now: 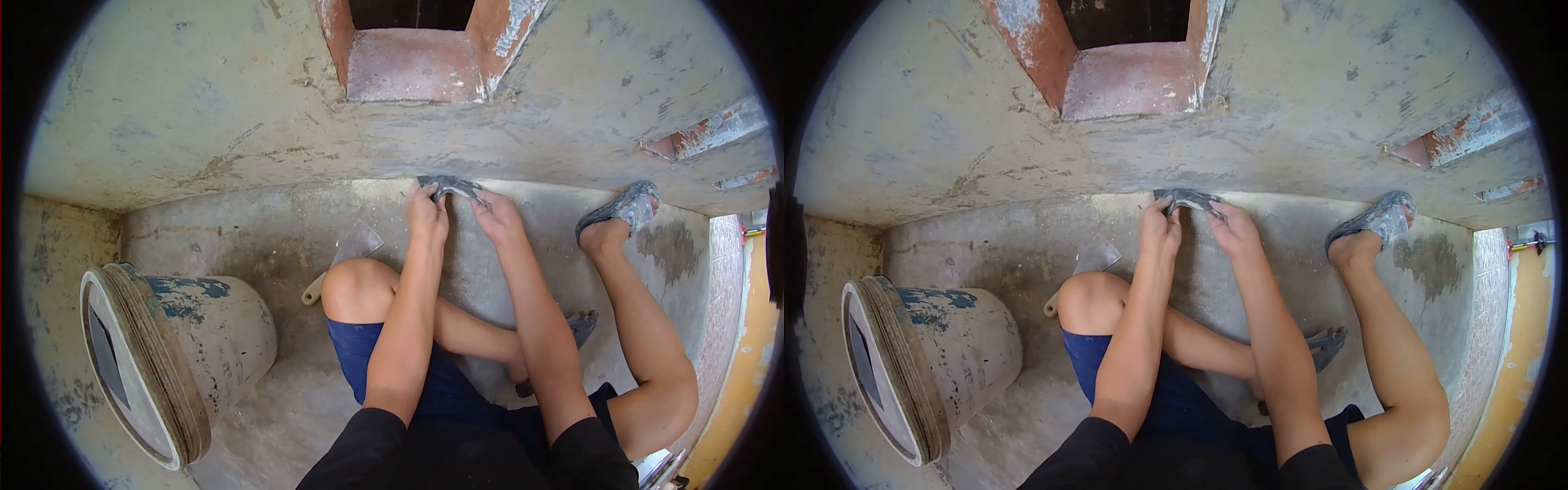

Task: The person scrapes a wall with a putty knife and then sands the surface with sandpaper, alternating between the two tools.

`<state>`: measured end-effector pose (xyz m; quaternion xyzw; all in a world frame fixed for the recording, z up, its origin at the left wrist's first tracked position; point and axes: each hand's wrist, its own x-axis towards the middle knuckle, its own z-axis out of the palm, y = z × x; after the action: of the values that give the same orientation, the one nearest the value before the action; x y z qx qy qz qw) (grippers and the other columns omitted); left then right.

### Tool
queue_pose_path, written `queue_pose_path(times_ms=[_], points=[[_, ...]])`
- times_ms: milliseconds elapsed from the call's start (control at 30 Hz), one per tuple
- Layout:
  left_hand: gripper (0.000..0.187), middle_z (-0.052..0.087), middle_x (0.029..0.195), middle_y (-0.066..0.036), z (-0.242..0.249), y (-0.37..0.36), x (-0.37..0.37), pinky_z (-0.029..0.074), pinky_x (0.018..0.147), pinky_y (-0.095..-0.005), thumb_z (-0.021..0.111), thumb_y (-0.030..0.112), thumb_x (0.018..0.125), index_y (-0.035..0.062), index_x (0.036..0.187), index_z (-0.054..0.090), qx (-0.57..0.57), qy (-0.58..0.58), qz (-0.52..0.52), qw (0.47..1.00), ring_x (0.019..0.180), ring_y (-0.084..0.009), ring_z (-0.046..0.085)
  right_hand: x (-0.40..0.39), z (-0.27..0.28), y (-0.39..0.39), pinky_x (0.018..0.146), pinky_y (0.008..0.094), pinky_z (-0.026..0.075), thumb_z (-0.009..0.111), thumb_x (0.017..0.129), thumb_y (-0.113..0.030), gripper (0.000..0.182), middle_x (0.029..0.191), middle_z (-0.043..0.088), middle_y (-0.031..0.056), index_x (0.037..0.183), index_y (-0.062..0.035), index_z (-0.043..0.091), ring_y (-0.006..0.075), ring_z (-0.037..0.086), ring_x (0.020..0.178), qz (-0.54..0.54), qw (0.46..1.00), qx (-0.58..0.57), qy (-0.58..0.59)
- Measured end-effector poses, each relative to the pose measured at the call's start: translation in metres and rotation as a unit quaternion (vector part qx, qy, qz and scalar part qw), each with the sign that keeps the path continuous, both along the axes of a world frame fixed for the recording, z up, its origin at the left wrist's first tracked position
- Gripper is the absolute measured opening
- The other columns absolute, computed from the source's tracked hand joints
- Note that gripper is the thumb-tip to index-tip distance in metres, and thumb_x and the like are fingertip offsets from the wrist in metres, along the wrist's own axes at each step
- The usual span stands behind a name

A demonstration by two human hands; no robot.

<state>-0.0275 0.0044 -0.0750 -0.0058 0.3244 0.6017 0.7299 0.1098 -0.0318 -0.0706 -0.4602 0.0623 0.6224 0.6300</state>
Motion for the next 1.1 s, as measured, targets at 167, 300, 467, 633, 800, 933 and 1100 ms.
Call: queue_pose_path(times_ms=[167, 300, 467, 633, 800, 933, 1100], points=[[0.041, 0.058, 0.116, -0.017, 0.012, 0.012, -0.032, 0.054, 0.095, -0.0348, 0.043, -0.015, 0.086, -0.008, 0.126, 0.048, -0.008, -0.017, 0.044, 0.999, 0.103, -0.0261, 0.061, -0.039, -0.003, 0.014, 0.092, 0.0329, 0.051, 0.054, 0.089, 0.011, 0.02, 0.107, 0.061, 0.0144, 0.108, 0.0056, 0.058, 0.025, 0.06, 0.103, 0.024, 0.995, 0.086, 0.05], [0.051, 0.058, 0.115, -0.015, 0.007, 0.008, -0.029, 0.054, 0.09, -0.0306, 0.044, -0.015, 0.085, -0.0051, 0.136, 0.044, 0.005, -0.008, 0.045, 0.999, 0.101, -0.0227, 0.061, -0.04, -0.001, 0.018, 0.094, 0.0318, 0.052, 0.055, 0.088, 0.011, 0.02, 0.106, 0.061, 0.0141, 0.107, 0.007, 0.057, 0.0254, 0.061, 0.101, 0.003, 0.999, 0.028, 0.031], [0.04, 0.06, 0.109, -0.012, 0.006, -0.005, 0.014, 0.054, 0.084, -0.0288, 0.045, -0.014, 0.086, -0.0027, 0.124, 0.052, -0.045, 0.022, -0.036, 0.998, 0.098, -0.0207, 0.062, 0.02, -0.017, -0.005, 0.095, 0.0325, 0.051, 0.056, 0.088, 0.011, 0.02, 0.107, 0.061, 0.0143, 0.107, 0.007, 0.057, 0.025, 0.061, 0.102, -0.019, 1.0, 0.024, 0.0], [0.033, 0.06, 0.106, -0.013, 0.008, 0.013, -0.03, 0.055, 0.086, -0.0301, 0.045, -0.014, 0.086, -0.0044, 0.116, 0.053, -0.008, -0.026, 0.038, 0.999, 0.096, -0.0222, 0.062, -0.028, 0.0, 0.015, 0.095, 0.0328, 0.05, 0.056, 0.088, 0.011, 0.02, 0.108, 0.061, 0.0151, 0.108, 0.0072, 0.057, 0.0246, 0.06, 0.101, 0.04, 0.994, 0.099, 0.029], [0.044, 0.06, 0.109, -0.011, 0.013, 0.005, -0.023, 0.054, 0.085, -0.0294, 0.045, -0.012, 0.087, -0.0016, 0.129, 0.05, 0.016, 0.004, 0.057, 0.998, 0.096, -0.0211, 0.062, -0.02, -0.016, 0.021, 0.097, 0.0356, 0.051, 0.056, 0.089, 0.011, 0.019, 0.109, 0.061, 0.0156, 0.107, 0.008, 0.057, 0.0262, 0.06, 0.103, 0.039, 0.996, 0.074, 0.031], [0.046, 0.061, 0.115, -0.011, -0.002, -0.002, 0.009, 0.052, 0.086, -0.0311, 0.047, -0.011, 0.086, -0.0023, 0.132, 0.048, 0.014, -0.011, -0.053, 0.998, 0.099, -0.0205, 0.061, 0.012, -0.006, -0.002, 0.092, 0.0325, 0.053, 0.051, 0.09, 0.011, 0.016, 0.106, 0.061, 0.0157, 0.105, 0.0069, 0.057, 0.0245, 0.061, 0.099, -0.02, 0.999, 0.026, -0.002], [0.043, 0.06, 0.114, -0.012, 0.018, 0.009, -0.015, 0.052, 0.084, -0.0306, 0.047, -0.012, 0.085, -0.003, 0.127, 0.052, -0.031, 0.005, 0.004, 1.0, 0.098, -0.0211, 0.061, -0.007, -0.003, 0.009, 0.094, 0.0337, 0.053, 0.049, 0.09, 0.012, 0.02, 0.109, 0.061, 0.0166, 0.109, 0.0074, 0.056, 0.0257, 0.062, 0.103, -0.008, 0.997, 0.077, 0.016]])
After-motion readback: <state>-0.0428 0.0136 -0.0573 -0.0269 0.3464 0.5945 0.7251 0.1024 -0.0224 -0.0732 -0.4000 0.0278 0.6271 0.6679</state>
